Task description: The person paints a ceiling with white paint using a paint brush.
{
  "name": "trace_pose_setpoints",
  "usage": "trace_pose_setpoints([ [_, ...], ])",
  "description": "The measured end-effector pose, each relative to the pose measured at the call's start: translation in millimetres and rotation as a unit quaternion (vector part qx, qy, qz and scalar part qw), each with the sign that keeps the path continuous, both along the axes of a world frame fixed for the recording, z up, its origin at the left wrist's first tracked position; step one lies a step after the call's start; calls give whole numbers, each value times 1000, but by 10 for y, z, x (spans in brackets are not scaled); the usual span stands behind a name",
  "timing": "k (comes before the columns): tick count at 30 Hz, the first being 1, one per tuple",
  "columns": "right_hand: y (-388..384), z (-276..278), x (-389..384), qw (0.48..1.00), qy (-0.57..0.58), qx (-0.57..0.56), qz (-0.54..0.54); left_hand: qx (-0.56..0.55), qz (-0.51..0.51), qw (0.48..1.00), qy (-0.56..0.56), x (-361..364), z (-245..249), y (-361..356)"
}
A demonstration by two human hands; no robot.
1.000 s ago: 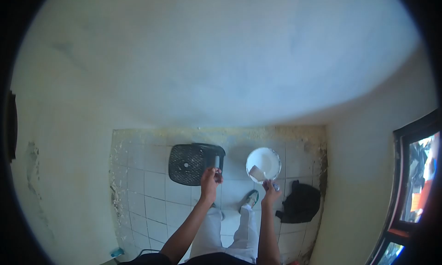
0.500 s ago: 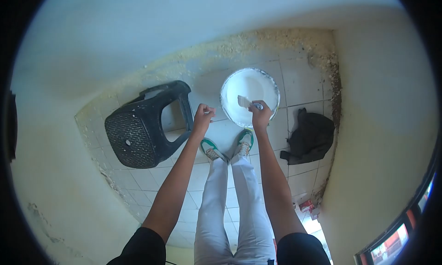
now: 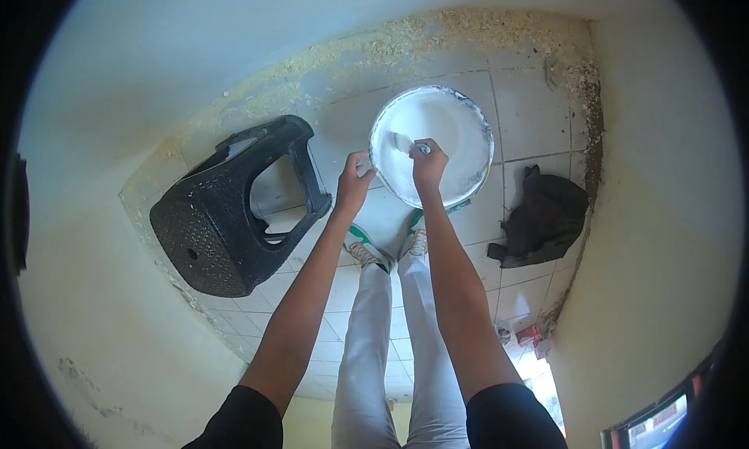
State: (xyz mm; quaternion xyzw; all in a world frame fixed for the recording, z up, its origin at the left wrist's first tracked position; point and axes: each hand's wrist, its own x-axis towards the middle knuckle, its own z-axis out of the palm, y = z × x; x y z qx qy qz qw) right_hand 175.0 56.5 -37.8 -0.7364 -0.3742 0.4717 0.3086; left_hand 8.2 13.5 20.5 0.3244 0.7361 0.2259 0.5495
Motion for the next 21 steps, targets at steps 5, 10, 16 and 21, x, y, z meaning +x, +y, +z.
trace_pose_setpoints([
  [5, -12, -23, -90, 1000, -9, 1, -5, 2, -7, 1000, -11, 31, -55, 37],
  [10, -39, -89, -103, 1000, -5, 0, 4, 21, 2, 1000, -10, 48, -101, 51],
  [16, -75, -128, -106, 1000, 0, 5, -17, 22, 3, 999, -23, 41, -80, 38],
  [21, -80, -69, -34, 1000, 13, -14, -13, 8, 2, 1000, -30, 33, -61, 35],
])
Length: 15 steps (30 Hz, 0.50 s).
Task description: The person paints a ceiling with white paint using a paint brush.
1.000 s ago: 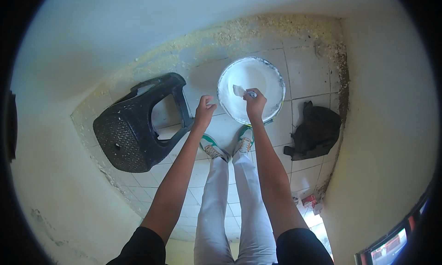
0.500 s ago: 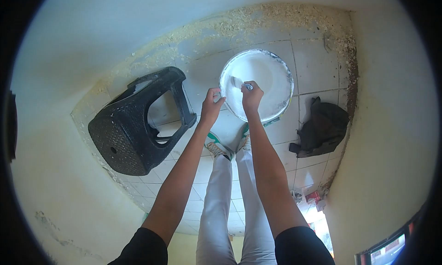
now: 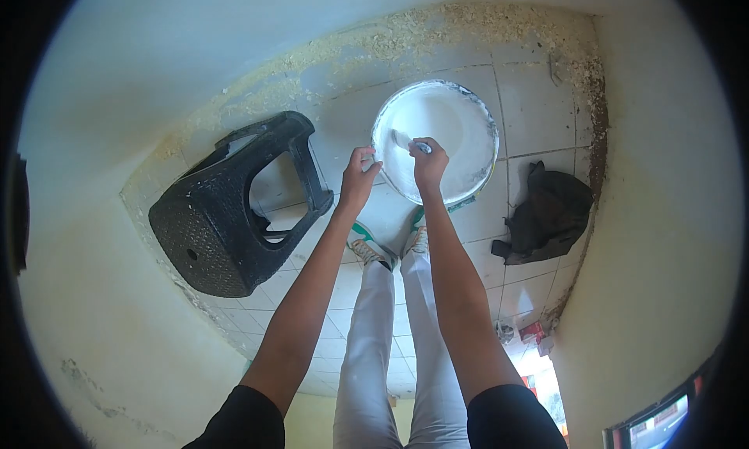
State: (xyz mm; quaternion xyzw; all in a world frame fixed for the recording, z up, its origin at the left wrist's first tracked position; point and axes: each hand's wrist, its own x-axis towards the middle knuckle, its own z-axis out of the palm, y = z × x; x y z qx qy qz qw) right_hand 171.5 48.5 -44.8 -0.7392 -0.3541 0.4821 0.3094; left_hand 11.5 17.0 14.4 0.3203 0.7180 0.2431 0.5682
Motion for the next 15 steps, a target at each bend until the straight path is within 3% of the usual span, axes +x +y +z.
trace_pose_setpoints([
  [5, -19, 196, 117, 999, -35, 17, 34, 17, 5, 1000, -12, 7, -7, -40],
  [7, -43, 309, 189, 988, -85, 80, 98, 7, 7, 1000, -8, 11, -10, -52],
  [15, -109, 385, 428, 985, -65, 108, 114, 2, 15, 1000, -5, 31, -44, -97],
])
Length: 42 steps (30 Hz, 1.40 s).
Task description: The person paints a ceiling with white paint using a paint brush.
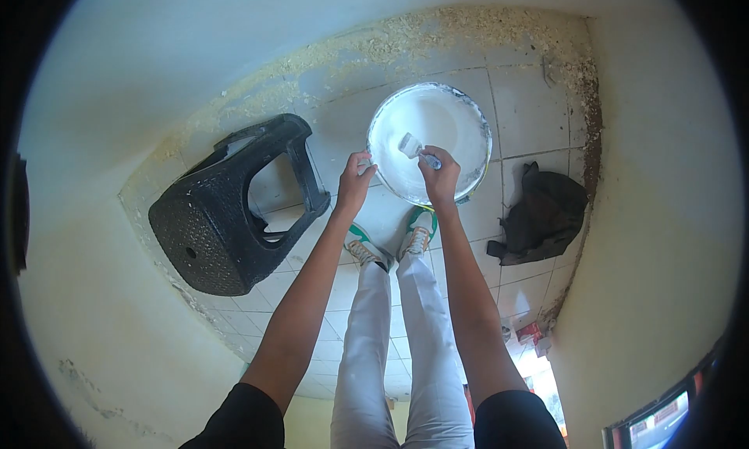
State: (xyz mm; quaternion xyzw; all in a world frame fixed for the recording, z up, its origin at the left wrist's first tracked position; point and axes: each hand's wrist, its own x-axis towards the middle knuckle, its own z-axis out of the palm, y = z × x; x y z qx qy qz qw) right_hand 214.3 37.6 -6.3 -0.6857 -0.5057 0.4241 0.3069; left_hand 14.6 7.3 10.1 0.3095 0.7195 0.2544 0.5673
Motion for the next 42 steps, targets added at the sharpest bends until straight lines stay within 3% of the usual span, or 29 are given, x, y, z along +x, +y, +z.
trace_pose_setpoints([
  [2, -29, -32, 42, 1000, -24, 18, 10, 0, 0, 1000, 4, 5, 20, 4],
  [4, -32, 9, 66, 997, -50, -63, 2, 2, 1, 1000, 10, 12, 24, -3],
  [8, -6, 115, 83, 996, -69, -52, 14, -5, -2, 1000, 18, -5, 20, -22],
  [10, 0, 193, 65, 999, -42, 1, 4, -12, -15, 1000, 11, -22, -2, -39],
  [20, -20, 348, 171, 992, -89, 56, 65, -5, -22, 1000, 9, -46, 2, -81],
  [29, -102, 886, 290, 987, -88, 105, 84, -11, -53, 999, 5, -19, 34, -167],
  [42, -141, 1785, 89, 948, -147, 266, 100, 13, -55, 998, 5, -22, -1, -288],
])
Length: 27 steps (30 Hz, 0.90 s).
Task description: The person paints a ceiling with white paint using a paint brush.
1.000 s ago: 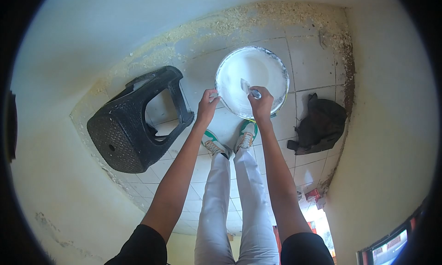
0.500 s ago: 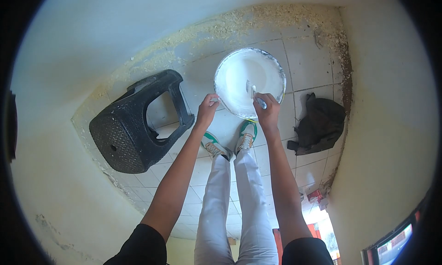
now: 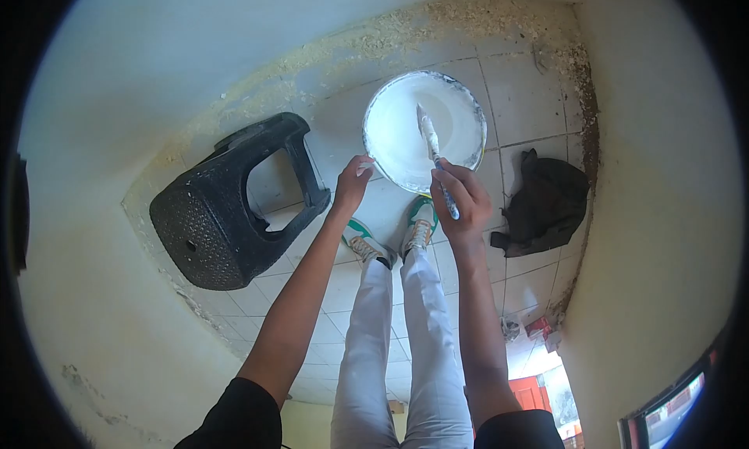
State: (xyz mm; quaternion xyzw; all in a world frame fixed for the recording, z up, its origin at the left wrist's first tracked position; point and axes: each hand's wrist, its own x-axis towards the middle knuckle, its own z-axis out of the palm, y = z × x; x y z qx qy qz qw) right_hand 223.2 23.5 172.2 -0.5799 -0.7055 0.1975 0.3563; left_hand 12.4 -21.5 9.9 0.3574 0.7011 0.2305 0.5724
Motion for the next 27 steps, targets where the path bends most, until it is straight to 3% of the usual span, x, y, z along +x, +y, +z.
trace_pose_setpoints([
  [8, -11, 397, -68, 997, -5, 71, -13, 67, -4, 998, -8, -12, -67, -65],
  [11, -36, -112, -101, 1000, 14, 5, -24, 45, 8, 999, 0, 12, 17, -30],
  [13, -98, -926, -10, 998, 17, -54, 31, 17, 0, 1000, 17, -2, 105, 16],
  [17, -131, -1487, 107, 995, 27, -92, -11, 109, 41, 993, -9, 12, 37, -90],
  [21, -8, -1090, 180, 997, 39, -60, -33, 139, 41, 990, 0, -26, 3, -113],
  [23, 91, -785, 214, 999, 26, -29, -34, 60, 53, 997, -3, -45, 60, -102],
  [27, 238, -183, 211, 997, 25, 57, -39, 36, 71, 996, -35, -76, -84, -142],
])
